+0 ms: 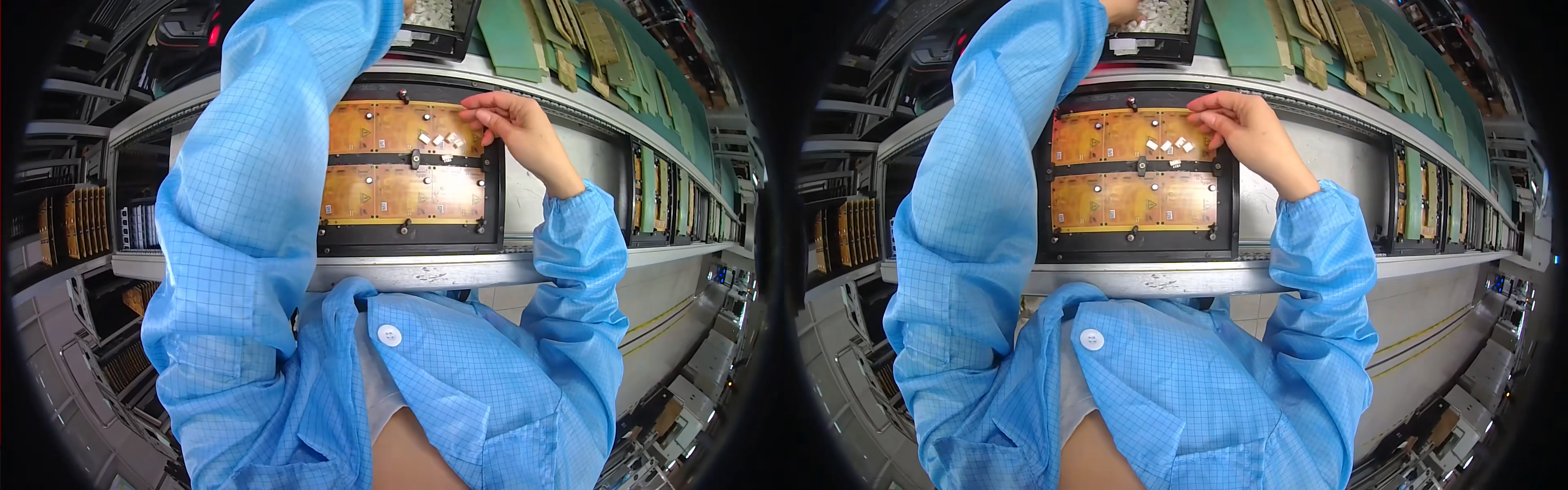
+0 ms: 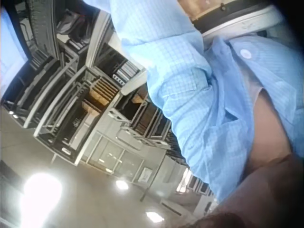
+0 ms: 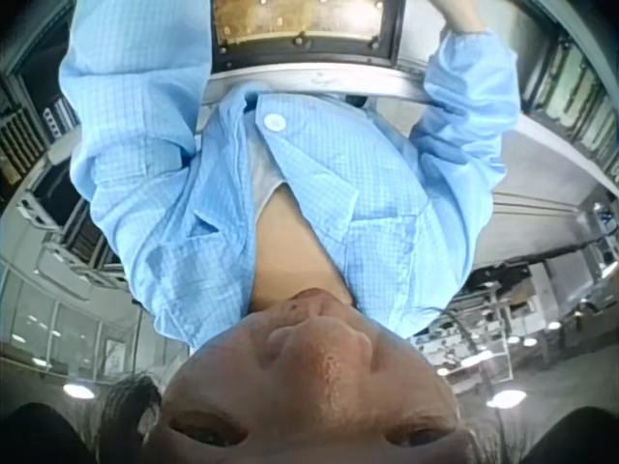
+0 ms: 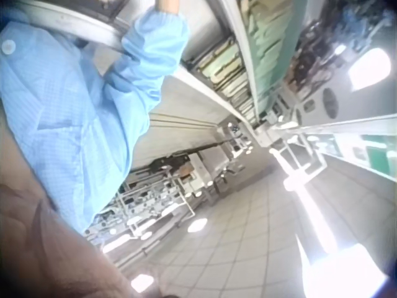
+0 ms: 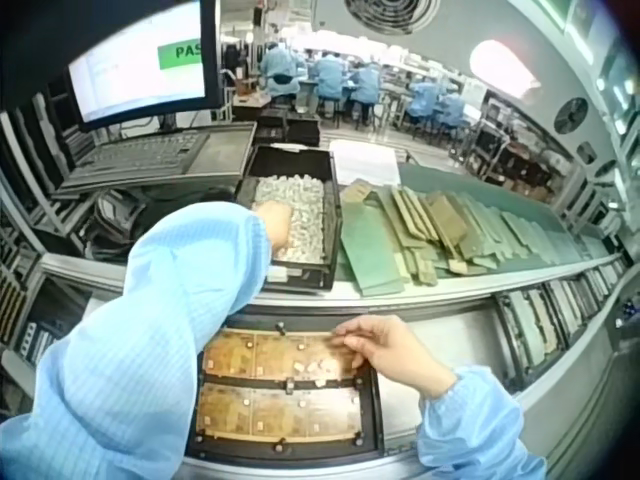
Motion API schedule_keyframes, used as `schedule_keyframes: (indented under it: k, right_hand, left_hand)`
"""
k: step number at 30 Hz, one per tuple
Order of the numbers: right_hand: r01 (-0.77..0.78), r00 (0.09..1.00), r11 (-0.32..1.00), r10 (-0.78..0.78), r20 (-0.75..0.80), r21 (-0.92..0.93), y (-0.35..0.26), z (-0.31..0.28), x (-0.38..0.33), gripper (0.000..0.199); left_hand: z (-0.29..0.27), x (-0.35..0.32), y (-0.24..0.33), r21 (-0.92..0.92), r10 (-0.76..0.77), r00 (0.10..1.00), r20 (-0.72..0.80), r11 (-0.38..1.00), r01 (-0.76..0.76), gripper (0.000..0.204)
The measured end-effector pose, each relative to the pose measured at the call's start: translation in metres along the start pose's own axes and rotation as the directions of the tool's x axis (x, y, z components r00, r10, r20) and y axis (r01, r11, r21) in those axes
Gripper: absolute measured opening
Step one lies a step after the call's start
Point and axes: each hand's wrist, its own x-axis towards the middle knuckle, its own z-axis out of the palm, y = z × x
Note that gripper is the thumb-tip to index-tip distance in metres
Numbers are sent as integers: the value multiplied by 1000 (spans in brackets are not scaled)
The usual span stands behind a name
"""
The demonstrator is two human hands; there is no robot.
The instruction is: Assembling and inspecting electronic components on circuit boards at a manual assembly station.
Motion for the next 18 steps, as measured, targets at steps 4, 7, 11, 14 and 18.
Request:
schedule_keyframes:
  k: [4, 7, 11, 14, 18]
  right_hand:
    - [107, 981, 950, -148, -122, -292, 15, -5, -26, 25]
    - [329, 922, 799, -387, -13, -503, 13, 8, -18, 26]
    - [373, 899, 762, -437, 5, -529, 17, 9, -16, 25]
    - [336, 923, 805, -384, 1, -488, 15, 13, -17, 25]
    - [314, 937, 868, -348, -20, -385, 13, 17, -17, 22]
  left_hand:
    - [-31, -6, 51, -194, 39, 995, -92, 979, -57, 11]
    - [-39, -17, 31, -137, 30, 993, -115, 990, -46, 13]
    - [-77, -41, 56, -163, -105, 967, -234, 984, 67, 11]
    - [-106, -58, 60, -317, -102, 986, -134, 947, 55, 10]
    - [-112, -70, 56, -367, -66, 951, -303, 929, -53, 10]
